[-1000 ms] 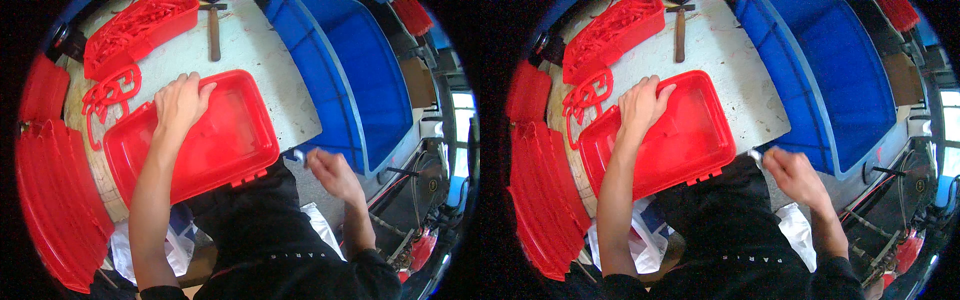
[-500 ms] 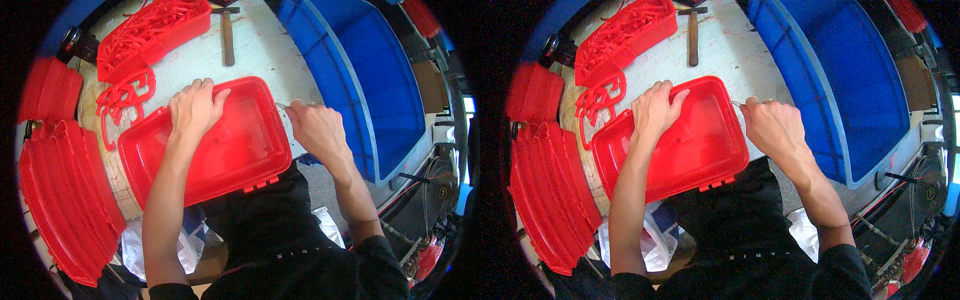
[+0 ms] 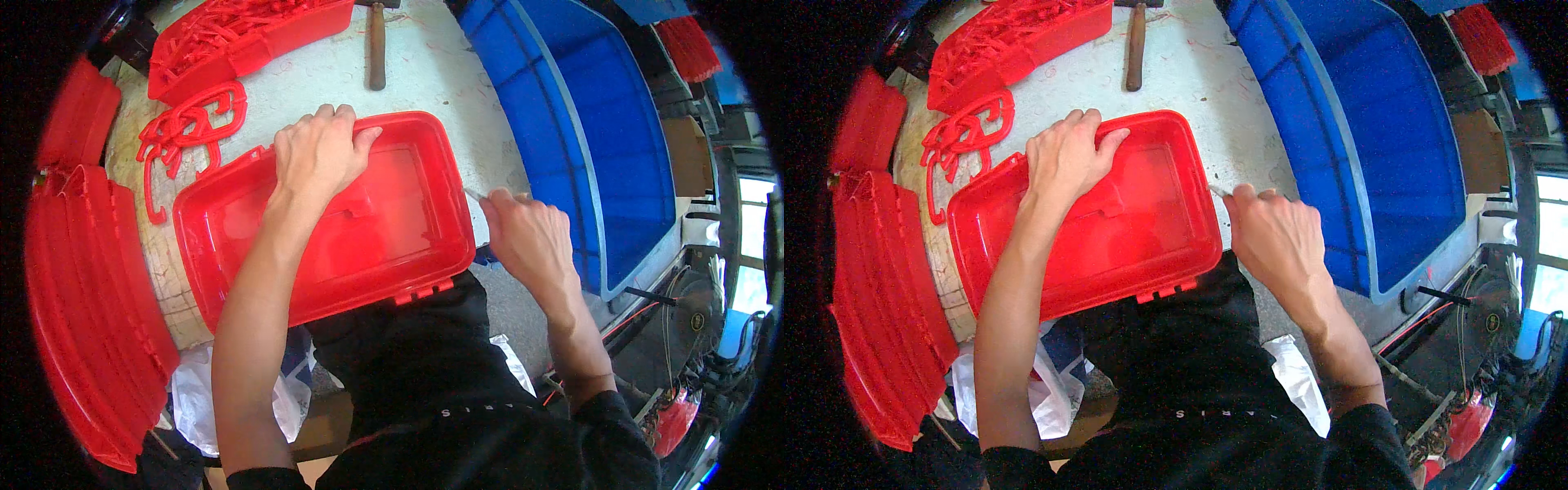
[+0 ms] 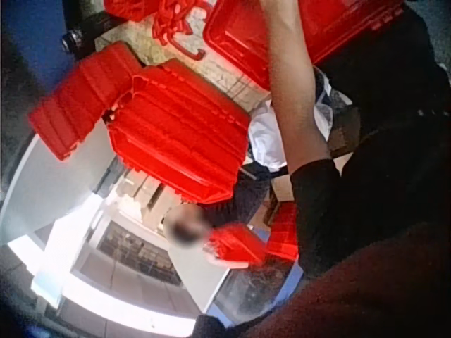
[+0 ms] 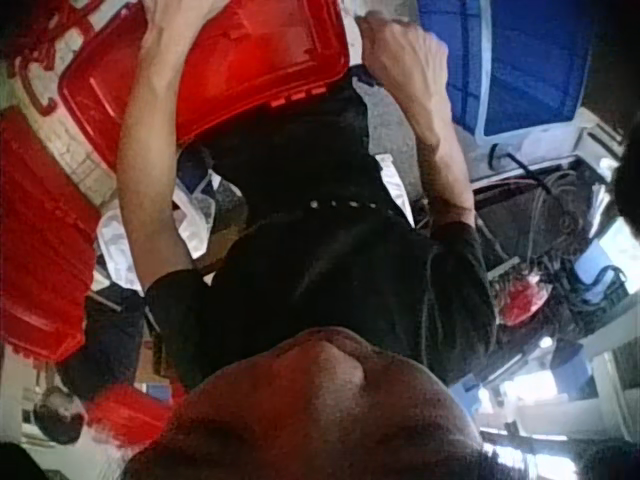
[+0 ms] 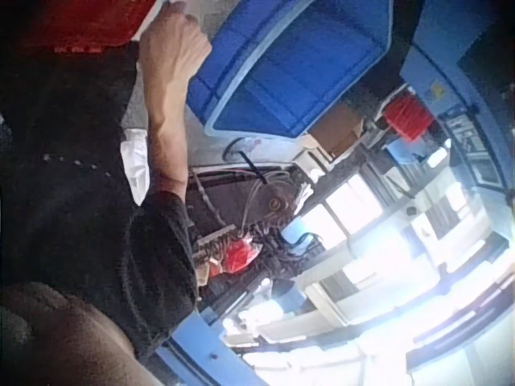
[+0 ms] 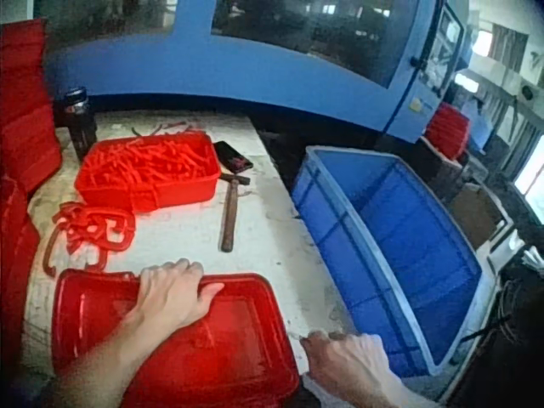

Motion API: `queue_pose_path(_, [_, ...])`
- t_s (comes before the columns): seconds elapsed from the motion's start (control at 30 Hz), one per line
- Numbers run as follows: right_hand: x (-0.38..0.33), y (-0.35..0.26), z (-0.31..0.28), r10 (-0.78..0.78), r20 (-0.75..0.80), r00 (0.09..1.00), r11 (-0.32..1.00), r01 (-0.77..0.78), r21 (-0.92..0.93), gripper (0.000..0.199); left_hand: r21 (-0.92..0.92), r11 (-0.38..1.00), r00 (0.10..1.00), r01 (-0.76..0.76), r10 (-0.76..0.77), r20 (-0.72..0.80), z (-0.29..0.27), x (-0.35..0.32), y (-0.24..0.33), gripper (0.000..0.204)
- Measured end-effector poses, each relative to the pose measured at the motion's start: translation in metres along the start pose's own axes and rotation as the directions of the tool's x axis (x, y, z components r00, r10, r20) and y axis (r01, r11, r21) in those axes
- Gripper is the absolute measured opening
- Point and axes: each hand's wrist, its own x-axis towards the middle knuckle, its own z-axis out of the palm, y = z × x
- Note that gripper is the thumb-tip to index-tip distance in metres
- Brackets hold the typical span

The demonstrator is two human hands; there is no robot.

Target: The person repeatedly trims excess plastic flash from red rectangular containers using a small handheld blade. They rotate each container, scrape edges and handle areas, and place finished units into a stack. A coworker is visible across the table performing similar trimming.

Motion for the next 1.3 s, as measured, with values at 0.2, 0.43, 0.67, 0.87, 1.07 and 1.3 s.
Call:
queue_pose_path(0.2, [-0.052,0.014,-0.013,-0.052,0.203,0.978,0.993,0.029,0.115,0.018,-0.016,1.000,0.999,0.010,-0.010,0.033,0.000,0.000,0.000,0.043])
queue_pose_path(0.43, [0.000,0.024,0.013,0.126,0.030,0.992,0.792,-0.118,0.599,0.028,0.014,1.000,0.999,0.004,-0.004,0.037,-0.003,0.000,0.004,0.046])
queue_pose_path(0.67, [0.068,-0.002,0.057,0.197,0.007,0.980,0.688,-0.144,0.711,0.044,0.091,0.994,0.998,-0.054,0.052,0.025,-0.009,0.000,0.006,0.039])
queue_pose_path(0.87, [-0.036,0.013,0.063,0.141,0.288,0.947,0.369,-0.320,0.873,0.042,0.084,0.995,0.994,0.046,-0.055,0.099,-0.008,0.003,0.008,0.043])
queue_pose_path(1.07, [-0.091,0.031,0.065,0.121,0.337,0.934,0.332,-0.358,0.873,0.035,0.148,0.989,0.997,0.011,-0.023,0.074,-0.005,0.002,0.009,0.042])
queue_pose_path(1.3, [-0.051,0.042,0.065,0.106,0.203,0.973,0.253,-0.224,0.941,0.025,0.128,0.991,0.999,-0.025,0.020,0.039,0.002,0.003,0.005,0.040])
